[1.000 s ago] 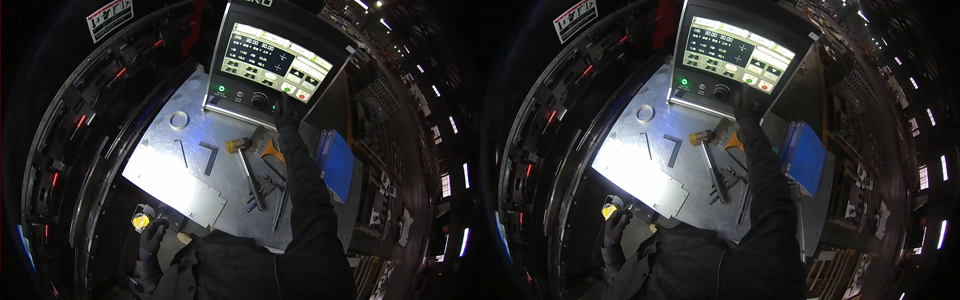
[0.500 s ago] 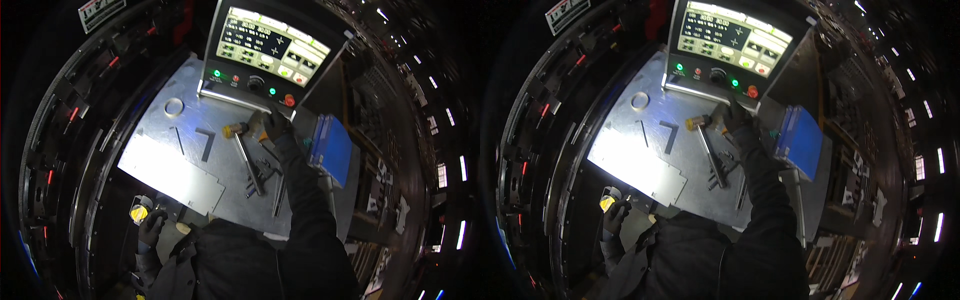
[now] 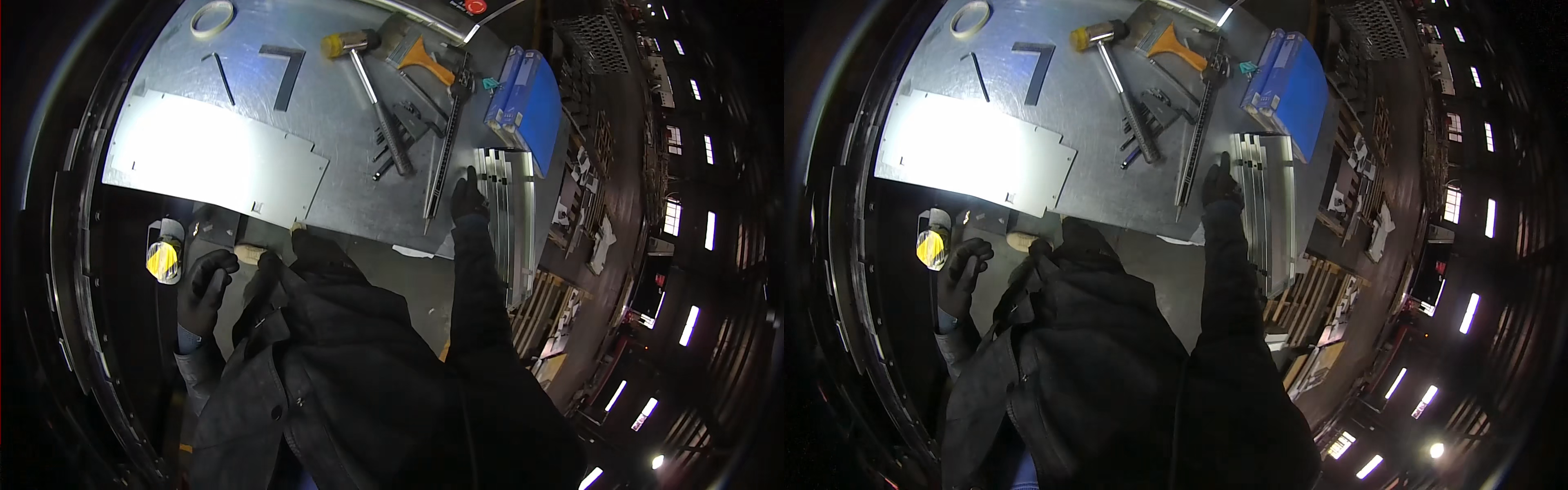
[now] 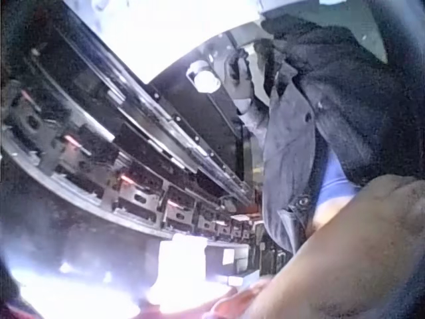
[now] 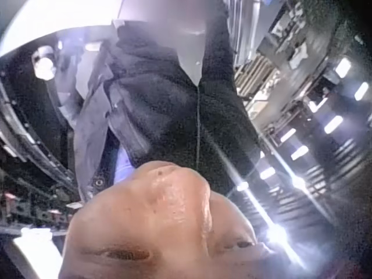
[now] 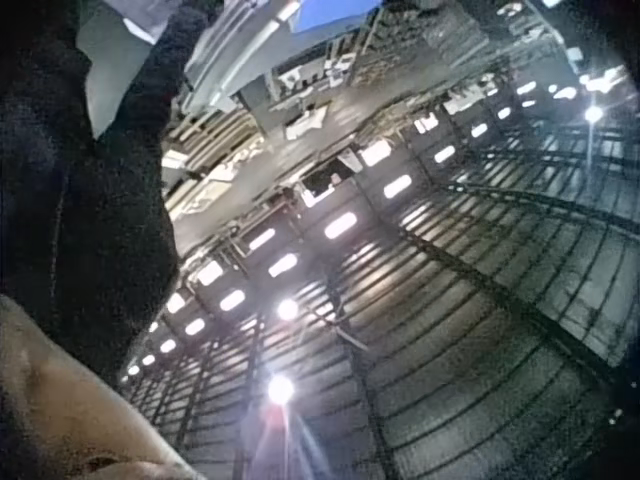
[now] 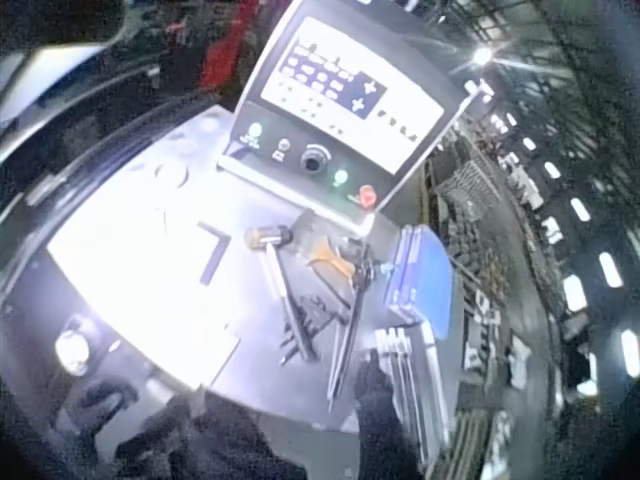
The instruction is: Operating an industrial press brake to bend metal sheets and verifying dimensions with calipers.
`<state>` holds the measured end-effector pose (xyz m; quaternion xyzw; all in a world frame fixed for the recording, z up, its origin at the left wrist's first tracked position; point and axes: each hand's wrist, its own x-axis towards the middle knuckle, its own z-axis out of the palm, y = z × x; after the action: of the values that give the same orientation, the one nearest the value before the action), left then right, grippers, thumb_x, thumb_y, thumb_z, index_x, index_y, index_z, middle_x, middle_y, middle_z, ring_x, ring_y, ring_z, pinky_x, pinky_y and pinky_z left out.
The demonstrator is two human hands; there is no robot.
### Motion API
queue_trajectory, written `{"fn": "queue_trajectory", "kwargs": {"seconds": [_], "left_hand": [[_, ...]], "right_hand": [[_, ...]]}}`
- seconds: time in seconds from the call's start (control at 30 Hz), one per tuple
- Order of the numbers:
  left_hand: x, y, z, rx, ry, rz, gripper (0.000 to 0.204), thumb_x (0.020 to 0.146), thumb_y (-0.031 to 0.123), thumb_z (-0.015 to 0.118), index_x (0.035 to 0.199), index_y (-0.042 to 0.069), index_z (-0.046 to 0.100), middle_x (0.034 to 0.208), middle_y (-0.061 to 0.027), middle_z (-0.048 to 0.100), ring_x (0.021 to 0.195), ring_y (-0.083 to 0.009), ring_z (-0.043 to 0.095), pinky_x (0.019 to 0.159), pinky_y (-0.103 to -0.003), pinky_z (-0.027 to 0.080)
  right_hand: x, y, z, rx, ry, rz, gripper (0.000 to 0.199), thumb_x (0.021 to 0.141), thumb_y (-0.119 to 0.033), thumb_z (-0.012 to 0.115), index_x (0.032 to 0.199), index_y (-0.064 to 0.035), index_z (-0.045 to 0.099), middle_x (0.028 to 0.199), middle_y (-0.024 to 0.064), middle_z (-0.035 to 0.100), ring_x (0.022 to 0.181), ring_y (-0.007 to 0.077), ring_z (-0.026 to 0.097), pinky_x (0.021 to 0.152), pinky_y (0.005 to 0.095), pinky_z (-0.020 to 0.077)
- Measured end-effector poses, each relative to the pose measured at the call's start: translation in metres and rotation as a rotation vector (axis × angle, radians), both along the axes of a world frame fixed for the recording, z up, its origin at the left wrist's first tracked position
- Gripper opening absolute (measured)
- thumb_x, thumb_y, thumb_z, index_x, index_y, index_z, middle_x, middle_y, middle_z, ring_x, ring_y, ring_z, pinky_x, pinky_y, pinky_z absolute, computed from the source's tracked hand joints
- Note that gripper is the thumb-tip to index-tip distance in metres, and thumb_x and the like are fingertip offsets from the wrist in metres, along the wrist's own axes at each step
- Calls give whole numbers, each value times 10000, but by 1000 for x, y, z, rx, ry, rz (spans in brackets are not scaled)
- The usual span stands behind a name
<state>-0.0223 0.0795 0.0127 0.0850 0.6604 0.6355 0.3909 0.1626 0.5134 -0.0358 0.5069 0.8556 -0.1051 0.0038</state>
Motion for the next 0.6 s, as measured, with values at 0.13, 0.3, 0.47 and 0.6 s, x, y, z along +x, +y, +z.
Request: {"fn": "queue_trajectory", "kwargs": {"seconds": [0.13,0.3,0.47,0.6], "left_hand": [[6,-9,-3,-21,-33,-15,262,834,58,456,1078,-15,516,960,-86,579,846,-142,517,727,-234,395],[10,-18,-2,-21,-29,3,262,834,50,452,1080,-15,515,967,-90,578,856,-142,517,739,-234,393],[10,-26,-6,-35,-53,28,264,834,43,450,1084,-15,512,967,-91,577,867,-142,516,749,-233,391],[10,-24,-4,-27,-48,19,263,836,41,447,1085,-16,510,972,-91,575,875,-140,514,752,-231,389]], "right_hand": [[-4,10,13,72,-192,-24,480,846,-342,373,1311,-232,323,925,195,609,724,382,590,612,475,447],[-6,20,9,52,-175,-67,496,848,-328,332,1336,-293,257,935,215,603,743,423,580,628,509,441],[-12,11,15,113,-209,-87,514,845,-331,328,1349,-308,232,885,229,607,706,424,579,619,520,432],[-19,11,24,116,-297,-133,534,842,-330,336,1358,-328,197,834,225,611,687,418,574,603,514,429]]}}
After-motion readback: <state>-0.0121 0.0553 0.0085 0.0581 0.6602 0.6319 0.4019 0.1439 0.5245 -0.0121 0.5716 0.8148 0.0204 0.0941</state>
